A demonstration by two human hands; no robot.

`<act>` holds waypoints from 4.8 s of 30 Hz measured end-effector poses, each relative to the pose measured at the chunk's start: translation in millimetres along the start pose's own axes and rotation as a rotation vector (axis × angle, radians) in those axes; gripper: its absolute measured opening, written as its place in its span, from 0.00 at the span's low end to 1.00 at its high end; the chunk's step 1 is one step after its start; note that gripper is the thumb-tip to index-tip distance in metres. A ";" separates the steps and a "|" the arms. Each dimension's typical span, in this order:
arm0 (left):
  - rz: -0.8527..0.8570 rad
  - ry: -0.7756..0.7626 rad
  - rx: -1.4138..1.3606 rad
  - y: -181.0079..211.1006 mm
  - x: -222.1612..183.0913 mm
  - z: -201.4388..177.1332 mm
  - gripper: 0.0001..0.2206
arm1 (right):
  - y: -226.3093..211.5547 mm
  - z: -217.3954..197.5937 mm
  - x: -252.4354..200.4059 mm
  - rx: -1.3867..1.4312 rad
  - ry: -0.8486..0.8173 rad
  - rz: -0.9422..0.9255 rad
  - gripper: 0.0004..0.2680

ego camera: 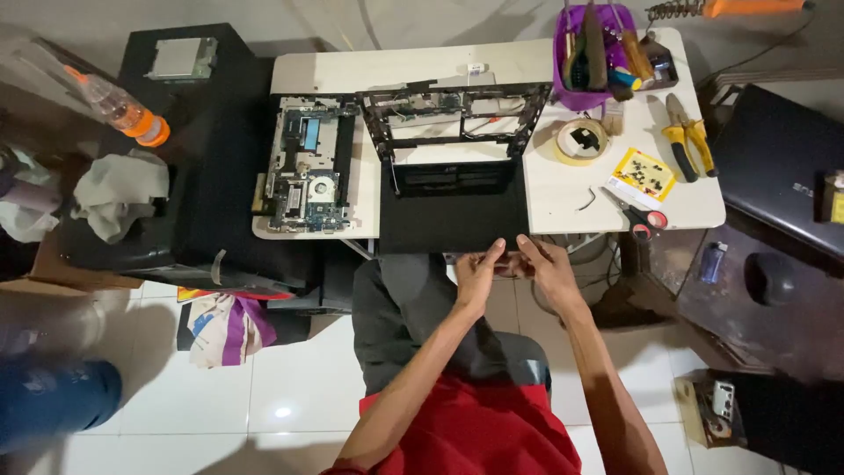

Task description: Aligning and fitting the internal frame and screen bezel onto a laptop chassis during a repair process.

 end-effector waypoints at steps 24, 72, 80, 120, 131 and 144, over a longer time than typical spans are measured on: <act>-0.078 -0.156 -0.312 79.8 -52.4 -13.5 0.16 | 16.3 8.7 5.0 0.231 0.150 0.056 0.16; -0.265 -0.081 0.144 151.2 -98.3 -41.6 0.50 | 68.3 0.3 11.8 0.304 0.167 0.074 0.14; -0.002 -0.002 0.266 5.0 -18.0 -51.3 0.22 | 49.6 -1.3 3.6 0.132 0.183 0.052 0.15; -0.218 -0.365 -0.027 118.2 -78.4 -44.1 0.27 | 35.6 27.7 18.2 0.124 0.113 0.140 0.14; -0.179 -0.277 0.014 52.7 -41.7 -59.3 0.23 | 44.3 33.7 16.4 0.158 0.106 0.067 0.14; -0.187 -0.319 0.110 124.9 -77.1 -64.8 0.21 | 25.3 37.2 10.5 0.022 0.109 0.064 0.11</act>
Point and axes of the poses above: each hand's wrist, its own x-axis towards the middle knuckle, its own z-axis out of the palm, y = z × x, the point moved 8 cm from there along x, towards the middle knuckle, and after that the axes turned 14 degrees about x, right-handed, at the moved point
